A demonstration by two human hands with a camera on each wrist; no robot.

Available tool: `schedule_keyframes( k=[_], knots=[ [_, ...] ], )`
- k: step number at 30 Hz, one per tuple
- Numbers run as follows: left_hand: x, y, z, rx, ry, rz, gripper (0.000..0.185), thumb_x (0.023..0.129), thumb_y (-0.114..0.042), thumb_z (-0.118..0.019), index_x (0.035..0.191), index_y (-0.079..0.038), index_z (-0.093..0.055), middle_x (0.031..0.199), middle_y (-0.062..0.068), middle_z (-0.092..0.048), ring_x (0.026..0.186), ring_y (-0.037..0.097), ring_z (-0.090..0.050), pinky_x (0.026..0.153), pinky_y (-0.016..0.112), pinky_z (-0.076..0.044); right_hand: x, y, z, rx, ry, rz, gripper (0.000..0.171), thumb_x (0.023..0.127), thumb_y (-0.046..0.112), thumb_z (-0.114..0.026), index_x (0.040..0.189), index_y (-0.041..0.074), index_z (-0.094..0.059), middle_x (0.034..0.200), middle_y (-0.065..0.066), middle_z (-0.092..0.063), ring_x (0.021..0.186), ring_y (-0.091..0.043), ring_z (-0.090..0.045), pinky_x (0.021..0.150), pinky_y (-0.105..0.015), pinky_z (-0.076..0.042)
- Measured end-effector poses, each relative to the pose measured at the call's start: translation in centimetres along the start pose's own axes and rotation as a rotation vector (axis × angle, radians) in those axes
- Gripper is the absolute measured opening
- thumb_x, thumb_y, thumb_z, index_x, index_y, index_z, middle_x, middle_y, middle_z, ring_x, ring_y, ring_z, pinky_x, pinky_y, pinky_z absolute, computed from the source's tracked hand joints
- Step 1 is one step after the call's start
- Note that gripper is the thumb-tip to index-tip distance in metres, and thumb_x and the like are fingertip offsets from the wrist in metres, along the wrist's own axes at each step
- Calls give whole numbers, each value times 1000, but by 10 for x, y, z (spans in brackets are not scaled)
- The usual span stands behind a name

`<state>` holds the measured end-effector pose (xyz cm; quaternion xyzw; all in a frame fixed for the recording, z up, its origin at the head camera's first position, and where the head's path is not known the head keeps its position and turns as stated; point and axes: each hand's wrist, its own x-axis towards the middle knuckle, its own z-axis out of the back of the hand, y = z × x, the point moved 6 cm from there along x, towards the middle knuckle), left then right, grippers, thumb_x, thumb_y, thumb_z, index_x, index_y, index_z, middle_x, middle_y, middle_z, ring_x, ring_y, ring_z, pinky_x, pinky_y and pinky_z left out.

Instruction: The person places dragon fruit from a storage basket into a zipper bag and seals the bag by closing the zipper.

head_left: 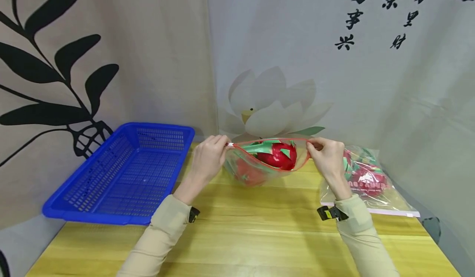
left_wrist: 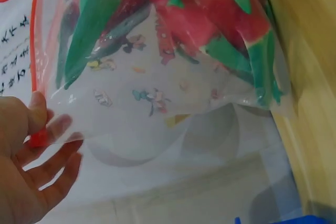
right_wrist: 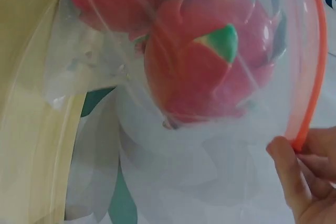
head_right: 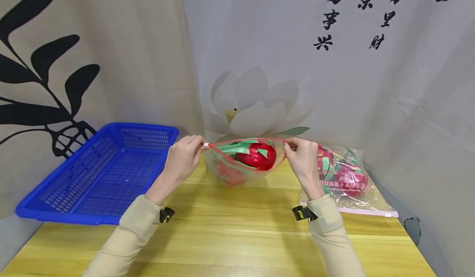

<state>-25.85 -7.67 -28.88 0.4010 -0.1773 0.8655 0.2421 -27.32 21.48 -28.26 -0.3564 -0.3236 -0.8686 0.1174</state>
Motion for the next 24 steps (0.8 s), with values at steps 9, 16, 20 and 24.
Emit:
schedule_keyframes(
  k=[9, 16, 20, 24],
  knots=[
    [-27, -19, 8, -111, 80, -93, 14, 87, -11, -66, 81, -5, -55, 72, 5, -63, 52, 13, -51, 45, 21, -43, -18, 4, 10, -35, 107, 139, 14, 79, -6, -64, 86, -1, -75, 72, -15, -72, 57, -26, -67, 52, -3, -39],
    [-58, -23, -3, -411, 260, 61, 6, 88, 2, -59, 93, -1, -59, 95, 13, -71, 55, 4, -38, 45, 12, -35, -47, 3, 12, -43, 172, 170, 13, 78, -9, -66, 81, 1, -73, 73, -13, -72, 58, -23, -69, 51, -23, -53],
    [-67, -23, -12, -478, 300, 95, 6, 88, 5, -57, 92, 0, -55, 99, 18, -72, 49, -2, -29, 41, 10, -29, -59, 0, 5, -32, 197, 184, 13, 78, -11, -65, 78, 1, -69, 75, -14, -73, 47, -8, -59, 44, -16, -45],
    [-65, -17, -22, -471, 267, 120, 11, 87, 10, -55, 86, 0, -51, 103, 21, -71, 49, 0, -30, 40, 10, -27, -57, -2, -3, -28, 141, 182, 15, 80, -12, -62, 74, 2, -66, 77, -15, -73, 41, 2, -42, 40, -11, -32]
  ],
)
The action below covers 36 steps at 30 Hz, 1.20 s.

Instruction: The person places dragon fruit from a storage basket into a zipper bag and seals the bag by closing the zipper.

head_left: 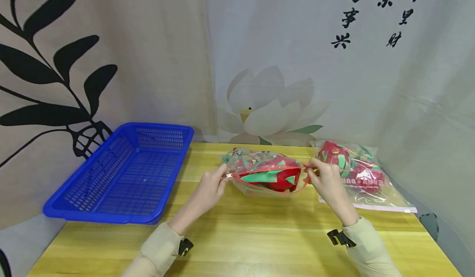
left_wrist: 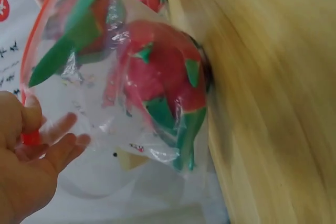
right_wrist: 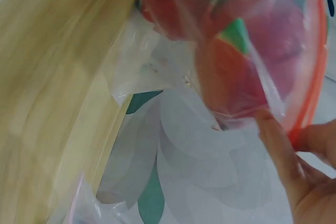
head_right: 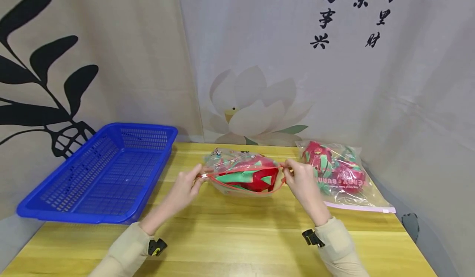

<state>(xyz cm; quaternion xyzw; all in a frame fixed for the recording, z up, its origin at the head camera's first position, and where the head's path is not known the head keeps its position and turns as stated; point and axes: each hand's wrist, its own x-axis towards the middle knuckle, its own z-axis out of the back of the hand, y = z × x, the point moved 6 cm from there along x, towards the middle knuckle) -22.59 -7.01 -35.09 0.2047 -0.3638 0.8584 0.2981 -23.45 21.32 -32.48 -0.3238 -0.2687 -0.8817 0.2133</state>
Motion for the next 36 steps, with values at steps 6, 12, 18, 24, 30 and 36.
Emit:
schedule_keyframes(
  k=[6, 12, 18, 24, 30, 36],
  knots=[
    [7, 13, -2, 27, -47, 13, 15, 85, 11, -55, 80, -1, -49, 103, 21, -70, 58, 14, -55, 42, 11, -30, 6, -2, -8, -20, 4, -24, 16, 79, -12, -62, 75, 2, -68, 75, -15, -73, 45, -4, -49, 40, -14, -33],
    [-4, 19, -7, 116, -52, -65, 18, 78, 14, -59, 80, -2, -52, 101, 17, -71, 70, 19, -62, 52, 18, -47, -2, 2, -14, -17, 16, 29, 18, 74, -15, -64, 72, 2, -68, 70, -14, -72, 44, 4, -30, 38, -13, -25],
    [-4, 28, -18, 211, 22, -82, 31, 75, 15, -62, 104, 2, -61, 111, 21, -68, 107, 36, -65, 84, 35, -57, -13, -12, -35, 12, 140, -56, 16, 76, -14, -63, 77, 0, -71, 72, -17, -72, 48, -8, -57, 42, -12, -38],
    [-5, 27, -21, 443, 142, -116, 20, 79, 1, -68, 98, -4, -63, 106, 13, -71, 112, 36, -62, 83, 40, -57, -30, -24, -50, -4, 253, -89, 17, 76, -11, -63, 73, 3, -71, 71, -13, -72, 56, -14, -64, 46, -16, -44],
    [-33, 10, -26, 646, 192, -298, 28, 64, -4, -78, 89, -10, -67, 107, 6, -67, 106, 26, -59, 89, 34, -55, -46, -20, -55, 2, 244, 39, 22, 68, -17, -65, 66, 5, -65, 69, -9, -71, 58, -15, -66, 49, -14, -48],
    [-49, 5, -34, 743, 261, -279, 35, 62, -9, -79, 95, -9, -67, 105, 6, -65, 101, 22, -58, 86, 33, -55, -46, -13, -59, 53, 303, 26, 21, 71, -16, -60, 76, 3, -56, 75, -11, -69, 64, -19, -66, 51, -15, -49]
  ],
)
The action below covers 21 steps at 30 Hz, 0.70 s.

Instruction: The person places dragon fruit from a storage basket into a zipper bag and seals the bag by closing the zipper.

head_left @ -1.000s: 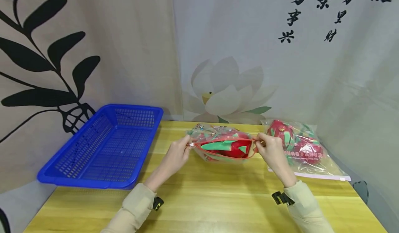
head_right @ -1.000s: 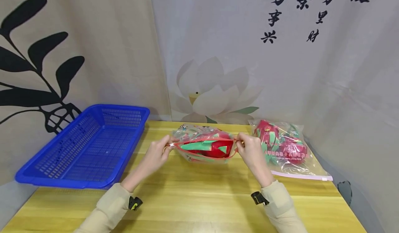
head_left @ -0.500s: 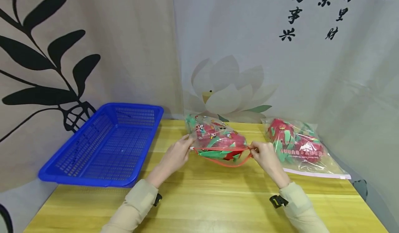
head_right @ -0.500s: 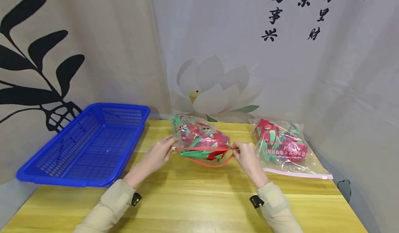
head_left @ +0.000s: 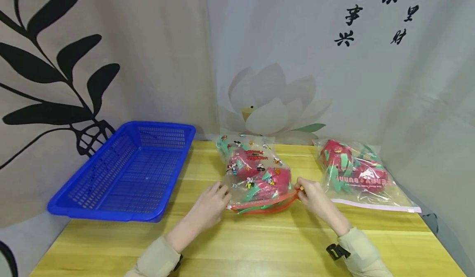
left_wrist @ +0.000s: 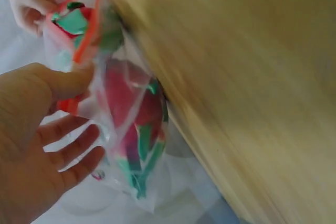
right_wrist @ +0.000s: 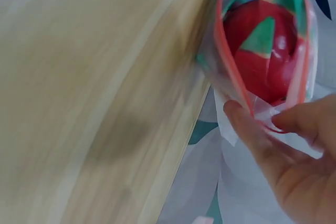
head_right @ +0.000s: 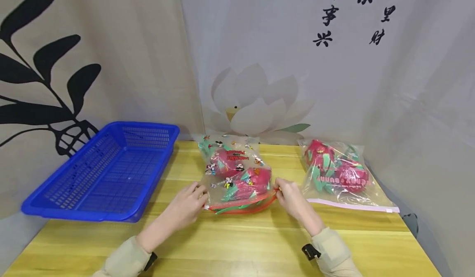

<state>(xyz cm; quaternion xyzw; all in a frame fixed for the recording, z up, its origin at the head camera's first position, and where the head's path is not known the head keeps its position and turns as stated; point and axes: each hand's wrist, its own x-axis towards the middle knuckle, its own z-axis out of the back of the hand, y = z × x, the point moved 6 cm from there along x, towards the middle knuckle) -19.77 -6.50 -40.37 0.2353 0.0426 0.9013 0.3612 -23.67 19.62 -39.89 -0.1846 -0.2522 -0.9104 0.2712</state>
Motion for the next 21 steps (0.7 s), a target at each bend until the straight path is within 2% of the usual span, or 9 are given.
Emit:
schedule_keyframes(
  k=[4, 8, 11, 14, 21],
  knots=[
    [-4, -4, -1, 7, 53, 22, 33, 65, -11, -79, 96, -10, -67, 106, 6, -66, 96, 21, -60, 80, 33, -56, 0, 3, -3, 40, 54, -37, 23, 71, -16, -60, 78, 5, -54, 71, -8, -67, 62, -15, -65, 52, -14, -50],
    [-4, 1, 8, -2, 15, 80, 34, 63, -6, -78, 95, -12, -67, 101, 4, -67, 92, 19, -59, 74, 29, -55, 1, 5, -4, 114, 65, -79, 23, 73, -19, -56, 77, 4, -55, 69, -9, -68, 57, -10, -62, 50, -12, -48],
    [-4, 6, 17, 5, -31, 118, 32, 62, -2, -76, 92, -11, -67, 96, 4, -66, 89, 19, -59, 70, 28, -53, 1, 6, -4, 191, 76, -144, 20, 77, -19, -54, 78, 1, -55, 73, -15, -70, 59, -15, -67, 52, -13, -51],
    [-6, 7, 22, 29, -44, 134, 29, 63, -1, -75, 89, -10, -66, 93, 4, -65, 87, 20, -59, 67, 28, -52, 2, 8, -2, 224, 68, -182, 17, 79, -17, -55, 79, 0, -55, 74, -17, -70, 59, -18, -68, 52, -13, -52],
    [-13, -5, 13, 83, 70, 136, 26, 62, -4, -74, 86, -9, -66, 87, 2, -62, 79, 16, -55, 63, 27, -50, 0, 22, -2, 63, 36, -68, 19, 73, -13, -61, 74, 5, -54, 67, -8, -69, 58, -13, -66, 52, -9, -49]
  ],
)
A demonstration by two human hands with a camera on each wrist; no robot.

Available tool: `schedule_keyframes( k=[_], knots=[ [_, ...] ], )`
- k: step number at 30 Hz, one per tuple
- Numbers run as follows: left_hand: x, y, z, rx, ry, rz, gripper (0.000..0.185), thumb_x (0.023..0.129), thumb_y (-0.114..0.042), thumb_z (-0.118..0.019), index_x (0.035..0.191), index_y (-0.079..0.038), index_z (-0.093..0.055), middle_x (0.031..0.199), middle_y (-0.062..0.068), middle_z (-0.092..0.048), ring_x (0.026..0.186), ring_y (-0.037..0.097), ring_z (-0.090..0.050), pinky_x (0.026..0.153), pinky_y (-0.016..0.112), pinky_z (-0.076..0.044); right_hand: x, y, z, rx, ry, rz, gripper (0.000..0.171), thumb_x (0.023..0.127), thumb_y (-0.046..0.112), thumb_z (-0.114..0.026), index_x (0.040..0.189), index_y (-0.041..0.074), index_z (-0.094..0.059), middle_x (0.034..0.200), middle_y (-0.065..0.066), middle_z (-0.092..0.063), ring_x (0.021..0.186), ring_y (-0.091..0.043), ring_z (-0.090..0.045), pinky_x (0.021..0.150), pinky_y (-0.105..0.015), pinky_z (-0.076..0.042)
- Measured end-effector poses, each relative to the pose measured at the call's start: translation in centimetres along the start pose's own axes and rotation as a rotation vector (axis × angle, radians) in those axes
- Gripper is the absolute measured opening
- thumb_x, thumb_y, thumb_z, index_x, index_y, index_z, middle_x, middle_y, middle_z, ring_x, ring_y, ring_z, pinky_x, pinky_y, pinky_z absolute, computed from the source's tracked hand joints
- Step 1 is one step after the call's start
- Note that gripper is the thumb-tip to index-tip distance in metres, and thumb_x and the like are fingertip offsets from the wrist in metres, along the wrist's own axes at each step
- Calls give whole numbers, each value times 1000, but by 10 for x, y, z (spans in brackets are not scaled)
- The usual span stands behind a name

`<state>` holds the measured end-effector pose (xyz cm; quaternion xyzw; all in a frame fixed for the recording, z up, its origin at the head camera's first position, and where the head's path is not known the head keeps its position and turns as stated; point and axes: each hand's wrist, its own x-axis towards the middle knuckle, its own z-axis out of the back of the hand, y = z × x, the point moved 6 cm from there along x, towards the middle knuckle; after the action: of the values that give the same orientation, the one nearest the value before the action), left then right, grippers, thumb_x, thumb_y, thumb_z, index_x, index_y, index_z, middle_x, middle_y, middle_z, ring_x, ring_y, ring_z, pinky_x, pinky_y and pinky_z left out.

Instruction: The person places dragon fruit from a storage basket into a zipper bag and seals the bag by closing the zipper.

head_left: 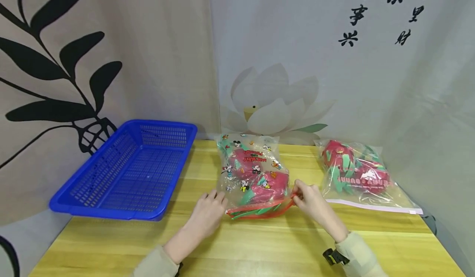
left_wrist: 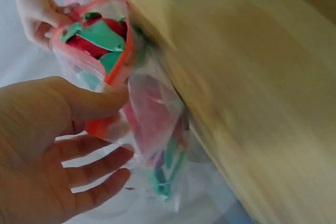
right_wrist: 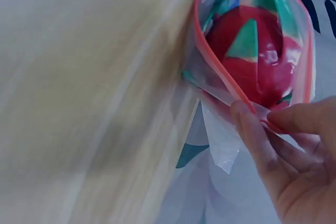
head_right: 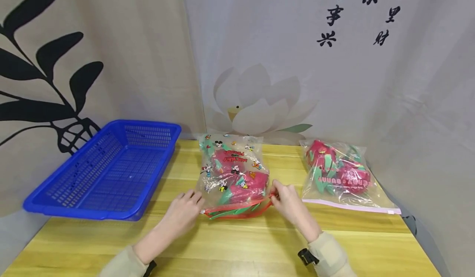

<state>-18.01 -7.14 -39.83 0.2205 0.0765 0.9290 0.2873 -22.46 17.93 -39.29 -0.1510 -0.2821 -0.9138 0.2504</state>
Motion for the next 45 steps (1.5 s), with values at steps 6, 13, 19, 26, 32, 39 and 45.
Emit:
schedule_keyframes(
  k=[6, 13, 19, 26, 32, 39, 45],
  knots=[
    [-3, -4, 4, 22, 21, 32, 24, 63, -8, -76, 84, -10, -64, 83, 1, -60, 79, 17, -56, 64, 30, -50, -6, 19, 0, -267, -81, 152, 25, 67, 8, -80, 81, 10, -59, 78, -4, -68, 62, -16, -65, 49, -19, -49],
    [-2, 0, 13, 69, -34, 85, 25, 59, -10, -78, 80, -9, -64, 79, 1, -63, 75, 16, -58, 59, 27, -49, 3, 38, 6, -289, -290, 373, 20, 66, 1, -76, 82, 8, -66, 74, -1, -66, 55, -8, -56, 46, -18, -44],
    [8, -21, 43, 119, -233, 137, 30, 56, -2, -78, 79, -8, -59, 78, 3, -60, 73, 16, -55, 54, 21, -47, 28, 55, 15, -216, -342, 321, 12, 72, -2, -75, 78, 3, -66, 64, -3, -65, 50, -6, -56, 46, -15, -45],
    [30, -83, 31, 30, -269, -74, 49, 76, -13, -66, 122, 0, -56, 128, 17, -58, 122, 28, -55, 100, 26, -48, 50, 80, 22, -170, -357, 295, 9, 77, -1, -73, 81, 0, -66, 66, -9, -69, 53, -16, -65, 47, -22, -52],
    [45, -79, 12, 121, -227, 44, 63, 79, -25, -74, 134, -7, -50, 143, 18, -46, 127, 31, -50, 103, 41, -47, 55, 86, 24, -132, -338, 252, 8, 78, -4, -70, 82, 0, -66, 69, -10, -71, 56, -17, -67, 49, -23, -53],
    [52, -52, 3, 104, -258, 172, 73, 74, -13, -79, 134, -39, -47, 141, 15, -44, 114, 38, -56, 61, 31, -54, 56, 86, 24, -93, -336, 247, 7, 78, -3, -71, 81, 1, -67, 70, -8, -71, 58, -14, -67, 50, -20, -53],
    [58, -47, -1, 202, -198, 190, 80, 83, -15, -70, 143, -49, -30, 123, 11, -56, 67, 23, -62, 42, 25, -43, 55, 88, 23, -84, -351, 245, 5, 78, -4, -70, 80, 0, -67, 69, -10, -70, 57, -14, -66, 49, -20, -53]
  ],
)
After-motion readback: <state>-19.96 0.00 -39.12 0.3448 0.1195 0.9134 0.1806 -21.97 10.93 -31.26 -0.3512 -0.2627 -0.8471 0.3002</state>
